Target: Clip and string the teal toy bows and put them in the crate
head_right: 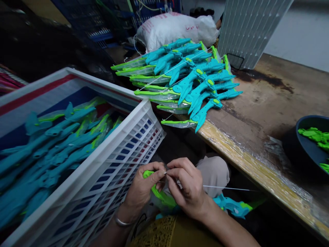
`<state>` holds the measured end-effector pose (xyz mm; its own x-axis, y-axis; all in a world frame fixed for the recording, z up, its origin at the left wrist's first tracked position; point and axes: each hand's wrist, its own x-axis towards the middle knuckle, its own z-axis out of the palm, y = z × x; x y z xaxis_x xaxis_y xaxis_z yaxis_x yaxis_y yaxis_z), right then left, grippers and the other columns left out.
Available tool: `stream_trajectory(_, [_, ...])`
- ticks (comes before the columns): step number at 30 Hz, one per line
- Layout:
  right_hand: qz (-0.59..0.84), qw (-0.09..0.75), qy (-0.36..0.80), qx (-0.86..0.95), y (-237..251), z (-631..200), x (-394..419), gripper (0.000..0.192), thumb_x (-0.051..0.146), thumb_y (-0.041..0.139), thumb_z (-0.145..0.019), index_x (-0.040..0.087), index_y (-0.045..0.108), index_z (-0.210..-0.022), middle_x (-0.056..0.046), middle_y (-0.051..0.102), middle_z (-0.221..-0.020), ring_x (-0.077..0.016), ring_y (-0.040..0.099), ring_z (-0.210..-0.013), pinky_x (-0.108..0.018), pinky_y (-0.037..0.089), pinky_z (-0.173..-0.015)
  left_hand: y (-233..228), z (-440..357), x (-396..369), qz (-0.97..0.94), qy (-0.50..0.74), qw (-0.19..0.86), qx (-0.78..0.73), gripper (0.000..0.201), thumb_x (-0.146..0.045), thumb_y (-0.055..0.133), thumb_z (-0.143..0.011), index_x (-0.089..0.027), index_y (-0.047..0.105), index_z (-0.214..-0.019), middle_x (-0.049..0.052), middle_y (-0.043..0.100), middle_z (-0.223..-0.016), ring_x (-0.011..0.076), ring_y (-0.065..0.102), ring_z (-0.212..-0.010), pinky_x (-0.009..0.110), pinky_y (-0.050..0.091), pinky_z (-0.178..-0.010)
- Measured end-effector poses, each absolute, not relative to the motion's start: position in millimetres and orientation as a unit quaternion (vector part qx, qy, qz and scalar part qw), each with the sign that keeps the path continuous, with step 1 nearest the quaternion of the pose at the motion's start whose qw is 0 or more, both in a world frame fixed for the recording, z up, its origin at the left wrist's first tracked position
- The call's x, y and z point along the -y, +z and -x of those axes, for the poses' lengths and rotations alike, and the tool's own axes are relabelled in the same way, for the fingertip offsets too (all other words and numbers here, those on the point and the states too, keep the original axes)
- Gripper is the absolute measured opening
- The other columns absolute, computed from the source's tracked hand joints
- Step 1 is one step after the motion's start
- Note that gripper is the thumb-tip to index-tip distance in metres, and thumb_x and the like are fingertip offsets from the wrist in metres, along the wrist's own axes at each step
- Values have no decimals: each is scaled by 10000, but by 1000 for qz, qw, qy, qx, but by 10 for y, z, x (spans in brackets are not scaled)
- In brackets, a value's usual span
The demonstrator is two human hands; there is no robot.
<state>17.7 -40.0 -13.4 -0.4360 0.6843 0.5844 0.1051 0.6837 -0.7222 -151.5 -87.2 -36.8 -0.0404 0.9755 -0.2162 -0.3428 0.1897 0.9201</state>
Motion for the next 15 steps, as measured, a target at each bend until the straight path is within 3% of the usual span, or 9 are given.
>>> stream_trajectory(5, [243, 447, 312, 802, -167, -152, 402, 188, 152, 639, -1012, 176, 614, -1197, -78, 655, -989, -182, 626, -878, -300, 565, -734, -364, 1513, 858, -326, 546, 610, -474, 342, -397, 818, -859, -150, 672, -673, -37, 530, -614, 69, 450, -506, 202, 329, -485])
stream_trajectory(15, [262, 423, 378, 781, -147, -172, 409, 44, 137, 659, -1017, 177, 643, -1008, -27, 652, -874, -138, 611, -789, -251, 492, -682, -328, 1524, 866, -343, 535, 618, -463, 418, -464, 780, -897, -149, 650, -654, -32, 520, -596, 77, 472, -494, 214, 360, -495])
